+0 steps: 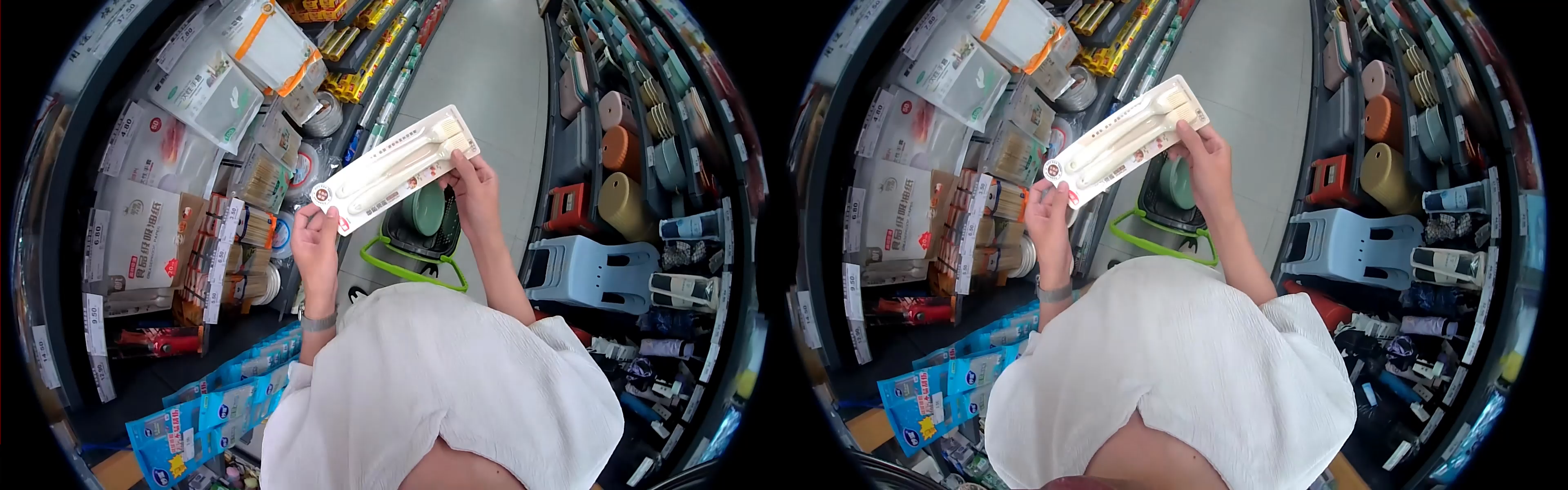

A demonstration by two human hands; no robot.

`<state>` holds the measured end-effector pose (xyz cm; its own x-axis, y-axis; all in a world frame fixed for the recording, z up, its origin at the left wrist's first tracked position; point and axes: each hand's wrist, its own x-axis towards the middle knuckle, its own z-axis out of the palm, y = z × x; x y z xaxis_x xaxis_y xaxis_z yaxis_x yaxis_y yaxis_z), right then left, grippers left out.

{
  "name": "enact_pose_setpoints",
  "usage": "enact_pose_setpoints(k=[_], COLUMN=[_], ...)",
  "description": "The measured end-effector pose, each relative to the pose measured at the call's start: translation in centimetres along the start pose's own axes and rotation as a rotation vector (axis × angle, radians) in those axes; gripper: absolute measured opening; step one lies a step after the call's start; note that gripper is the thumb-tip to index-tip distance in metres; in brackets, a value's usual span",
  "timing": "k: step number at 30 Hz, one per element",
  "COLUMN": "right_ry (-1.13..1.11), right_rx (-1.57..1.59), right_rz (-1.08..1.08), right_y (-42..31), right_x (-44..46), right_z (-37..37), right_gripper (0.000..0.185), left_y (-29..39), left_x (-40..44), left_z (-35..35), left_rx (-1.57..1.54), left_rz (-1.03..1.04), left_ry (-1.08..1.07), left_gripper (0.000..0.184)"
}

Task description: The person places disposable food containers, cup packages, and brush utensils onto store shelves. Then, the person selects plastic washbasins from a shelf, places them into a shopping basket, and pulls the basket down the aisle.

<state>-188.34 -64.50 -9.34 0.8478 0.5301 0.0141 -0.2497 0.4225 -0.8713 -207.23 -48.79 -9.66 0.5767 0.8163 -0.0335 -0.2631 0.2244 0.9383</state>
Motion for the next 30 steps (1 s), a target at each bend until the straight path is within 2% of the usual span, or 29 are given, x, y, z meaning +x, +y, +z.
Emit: enact_pose_setpoints(k=[3,8,11,13,19,23,27,30], right_ry=[0.054,-0.039,-0.042,-0.035,-0.087,-0.131,-0.157,-0.181], right_rx=[0.035,-0.092,-0.085,-0.097,-0.126,-0.168,-0.174,-0.213], right_rz=[-0.041,-0.039,-0.038,-0.040,-0.008,0.003,0.019,0.027], right_y=[0.2,1.6,1.9,2.6,3.6,3.9,4.2,5.1], right_x=[-0.7,-1.5,-1.9,-1.7,-1.6,-1.6,-1.4,-1.4], right_z=[4.3,8.5,10.8,11.3,12.6,13.8,14.3,14.3], right_gripper=[0.026,0.030,0.029,0.028,0.027,0.025,0.027,0.028], left_y=[1.2,2.4,1.6,2.2,2.2,1.5,2.0,2.0], left_x=[0.1,-0.5,-0.5,-0.7,-1.6,-2.2,-2.5,-2.5], left_z=[-4.2,-8.4,-10.8,-11.2,-12.0,-11.7,-11.6,-11.5], left_rx=[0.077,0.072,0.091,0.096,0.159,0.150,0.156,0.114], left_rz=[-0.006,-0.008,-0.045,-0.107,-0.274,-0.268,-0.265,-0.162], left_ry=[-0.102,-0.027,-0.083,-0.095,-0.343,-0.399,-0.361,-0.208], left_gripper=[0.018,0.015,0.015,0.015,0.014,0.018,0.019,0.021])
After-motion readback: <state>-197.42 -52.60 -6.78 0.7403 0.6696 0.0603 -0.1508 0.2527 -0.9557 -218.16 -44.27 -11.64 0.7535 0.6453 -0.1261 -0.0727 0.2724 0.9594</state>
